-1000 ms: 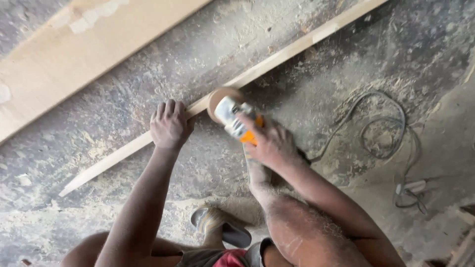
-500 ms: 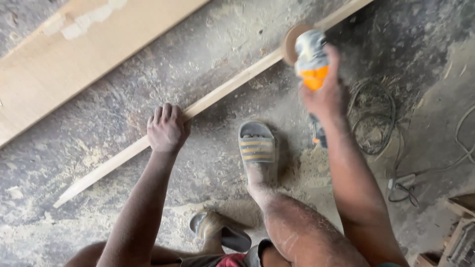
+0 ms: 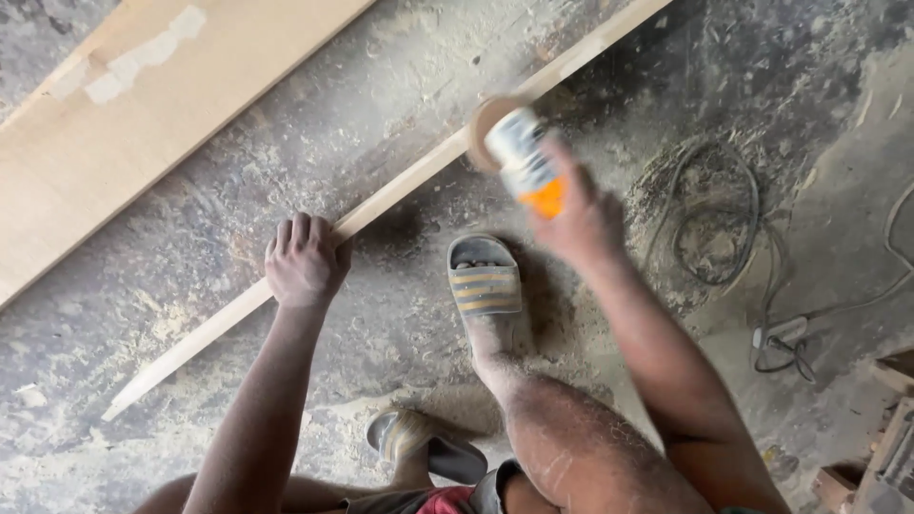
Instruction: Sanding wooden planks using a power angle grinder with a sanding attachment.
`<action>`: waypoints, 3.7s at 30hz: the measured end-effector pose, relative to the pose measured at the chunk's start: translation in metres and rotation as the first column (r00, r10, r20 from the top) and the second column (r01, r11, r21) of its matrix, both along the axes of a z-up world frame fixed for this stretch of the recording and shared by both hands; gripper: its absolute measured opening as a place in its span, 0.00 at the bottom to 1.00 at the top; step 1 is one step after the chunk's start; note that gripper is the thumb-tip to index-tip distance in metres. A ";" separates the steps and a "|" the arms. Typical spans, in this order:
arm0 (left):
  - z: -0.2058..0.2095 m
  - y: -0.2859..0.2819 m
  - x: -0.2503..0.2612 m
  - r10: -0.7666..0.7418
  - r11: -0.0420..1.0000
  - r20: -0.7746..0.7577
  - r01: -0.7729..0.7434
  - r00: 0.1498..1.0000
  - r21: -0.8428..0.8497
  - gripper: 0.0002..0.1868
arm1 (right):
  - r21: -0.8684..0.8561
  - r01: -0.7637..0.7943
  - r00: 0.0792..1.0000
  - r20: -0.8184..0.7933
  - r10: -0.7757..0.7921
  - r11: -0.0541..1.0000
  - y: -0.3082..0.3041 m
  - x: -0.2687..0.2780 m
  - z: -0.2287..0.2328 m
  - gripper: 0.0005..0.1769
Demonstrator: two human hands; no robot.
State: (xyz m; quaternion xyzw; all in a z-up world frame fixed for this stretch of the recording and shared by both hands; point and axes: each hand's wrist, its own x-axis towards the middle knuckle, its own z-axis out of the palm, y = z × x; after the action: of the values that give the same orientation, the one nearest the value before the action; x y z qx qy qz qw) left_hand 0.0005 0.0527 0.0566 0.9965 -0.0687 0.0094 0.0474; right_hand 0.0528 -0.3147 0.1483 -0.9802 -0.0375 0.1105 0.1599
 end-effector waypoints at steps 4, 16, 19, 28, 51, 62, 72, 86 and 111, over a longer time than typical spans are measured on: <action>-0.001 0.000 0.001 -0.009 1.000 0.051 0.010 0.999 -0.016 0.08 | -0.150 0.236 0.957 -0.137 -0.256 0.960 -0.052 0.053 0.028 0.52; -0.016 0.003 -0.004 -0.005 0.999 -0.028 0.006 1.000 0.037 0.09 | -0.020 0.311 0.950 -0.032 -0.311 0.950 -0.047 0.055 0.009 0.58; -0.049 0.012 -0.014 -0.010 0.999 0.090 0.005 0.996 0.053 0.19 | 0.133 0.216 0.976 -0.038 -0.213 0.967 0.019 0.010 0.008 0.51; -0.045 0.011 -0.013 -0.028 0.998 0.069 0.025 0.997 0.052 0.20 | 0.059 -0.230 0.968 0.116 0.222 0.971 0.043 -0.014 -0.005 0.48; -0.009 -0.002 0.001 -0.014 0.997 -0.034 0.017 0.999 0.080 0.14 | 0.063 0.002 1.000 -0.019 -0.001 0.998 -0.006 0.044 0.019 0.50; -0.035 0.009 -0.010 -0.023 0.998 -0.030 0.024 0.999 0.057 0.18 | 0.095 -0.302 0.953 0.024 0.301 0.949 0.046 0.004 0.015 0.51; -0.045 0.018 -0.014 -0.088 0.996 0.058 0.087 0.994 0.016 0.24 | -0.104 0.412 0.907 -0.046 -0.418 0.905 -0.124 0.075 0.004 0.61; 0.010 0.057 -0.028 -0.117 0.975 0.036 0.122 0.992 -0.186 0.14 | 0.568 0.111 0.990 0.010 -0.141 0.815 -0.003 -0.011 0.012 0.48; -0.007 -0.005 -0.002 -0.020 1.000 -0.025 0.020 1.000 0.019 0.10 | -0.127 0.420 0.880 -0.182 -0.438 0.898 -0.045 0.058 0.038 0.52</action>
State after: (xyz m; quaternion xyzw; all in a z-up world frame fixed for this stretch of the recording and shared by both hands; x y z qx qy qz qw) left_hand -0.0017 0.0476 0.0492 0.9962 -0.0780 -0.0038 0.0385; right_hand 0.1105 -0.3596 0.1859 -0.9531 0.2019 0.1748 0.1422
